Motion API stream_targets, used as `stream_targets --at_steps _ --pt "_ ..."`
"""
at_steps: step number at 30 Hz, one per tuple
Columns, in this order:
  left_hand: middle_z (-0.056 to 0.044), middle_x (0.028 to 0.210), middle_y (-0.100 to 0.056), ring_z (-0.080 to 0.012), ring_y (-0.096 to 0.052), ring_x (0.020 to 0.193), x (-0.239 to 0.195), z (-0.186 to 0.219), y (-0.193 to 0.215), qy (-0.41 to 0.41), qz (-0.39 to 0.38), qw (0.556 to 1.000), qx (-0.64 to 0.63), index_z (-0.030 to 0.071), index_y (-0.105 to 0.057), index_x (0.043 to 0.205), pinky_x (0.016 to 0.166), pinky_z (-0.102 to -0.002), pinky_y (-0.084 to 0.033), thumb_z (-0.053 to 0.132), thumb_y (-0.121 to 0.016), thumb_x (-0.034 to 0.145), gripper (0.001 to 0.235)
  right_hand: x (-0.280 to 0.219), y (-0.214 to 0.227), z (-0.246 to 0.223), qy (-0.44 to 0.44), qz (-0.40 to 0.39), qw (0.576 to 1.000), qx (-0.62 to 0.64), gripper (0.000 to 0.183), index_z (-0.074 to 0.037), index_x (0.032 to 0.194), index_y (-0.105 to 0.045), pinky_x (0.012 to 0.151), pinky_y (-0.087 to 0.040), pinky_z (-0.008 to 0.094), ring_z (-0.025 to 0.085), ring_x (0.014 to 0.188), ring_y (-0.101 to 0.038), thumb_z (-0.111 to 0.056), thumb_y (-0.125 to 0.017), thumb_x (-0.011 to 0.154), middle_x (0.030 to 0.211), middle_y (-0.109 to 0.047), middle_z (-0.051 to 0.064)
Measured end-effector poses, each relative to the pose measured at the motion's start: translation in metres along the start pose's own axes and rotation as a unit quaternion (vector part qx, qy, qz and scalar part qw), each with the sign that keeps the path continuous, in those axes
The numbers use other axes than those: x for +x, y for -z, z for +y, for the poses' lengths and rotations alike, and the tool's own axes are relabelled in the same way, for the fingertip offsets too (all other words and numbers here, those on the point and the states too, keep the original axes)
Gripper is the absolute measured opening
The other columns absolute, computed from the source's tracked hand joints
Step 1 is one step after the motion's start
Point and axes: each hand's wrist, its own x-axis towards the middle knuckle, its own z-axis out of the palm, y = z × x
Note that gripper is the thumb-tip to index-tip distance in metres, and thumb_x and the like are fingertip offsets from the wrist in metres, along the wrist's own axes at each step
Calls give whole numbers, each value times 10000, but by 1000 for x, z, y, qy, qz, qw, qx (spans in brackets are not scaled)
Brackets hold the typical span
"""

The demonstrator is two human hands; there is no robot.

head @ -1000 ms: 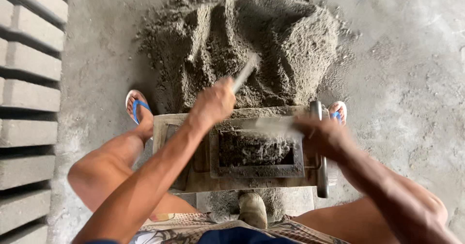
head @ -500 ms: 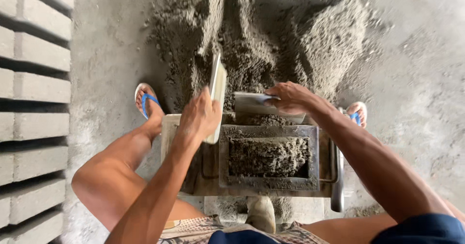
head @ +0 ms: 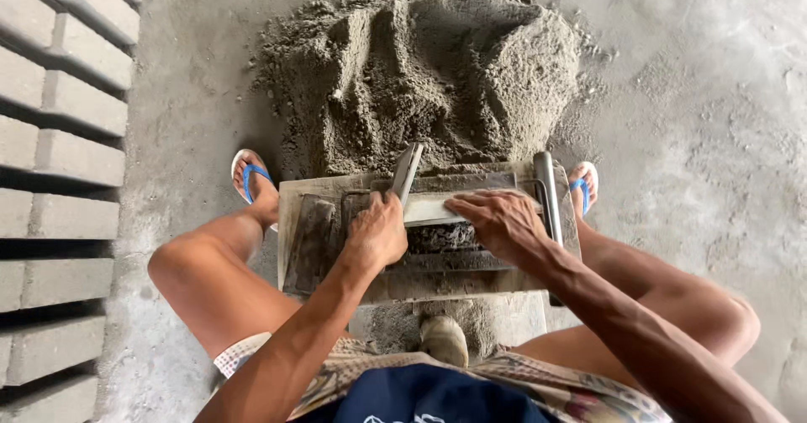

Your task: The person scoops wet concrete into a rectangular metal mold using a trowel, levels the surface, and then flips the mold to release the formed brick onto a stack. The process is repeated multiple times.

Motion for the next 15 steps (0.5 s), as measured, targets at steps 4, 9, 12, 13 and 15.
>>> stream_targets --at_steps 4,9,12,13,15 --pt "-280 1140 -464 -488 -597 936 -8 6 -2 7 -15 999 -29 -112 -362 1249 765 -567 -523 134 -508 837 501 -24 34 -16 -160 13 982 -97 378 -227 1224 -540 712 -531 372 177 664 -664 -77 -398 908 934 -690 57" --pt "-304 1174 -435 -520 -558 997 -16 30 -17 29 -19 996 -83 -140 -334 1257 794 -575 -496 125 -492 839 520 -31 -35 -24 -267 52 943 -190 422 -202 1217 -543 466 -528 356 174 558 -668 -135 -434 814 690 -688 24" --pt "-309 1138 -453 -502 -572 975 -19 20 -6 38 -15 989 -143 -129 -327 1281 749 -548 -509 122 -470 826 539 -55 -40 6 -175 105 920 -335 597 -203 1290 -489 412 -441 385 180 488 -567 -80 -456 706 760 -662 12" --pt "-310 1118 -470 -463 -592 919 -18 16 14 37 -7 991 -128 -120 -362 1272 715 -517 -527 87 -453 836 491 -61 0 0 -192 93 954 -211 498 -255 1244 -520 396 -466 361 190 494 -603 -113 -430 775 750 -662 -11" --pt "-311 1098 -488 -423 -612 863 -1 6 45 35 -2 993 -113 -110 -398 1263 681 -486 -546 52 -436 847 448 -72 42 1 -208 78 971 -83 416 -305 1199 -553 380 -492 339 201 500 -638 -147 -406 844 740 -663 -34"
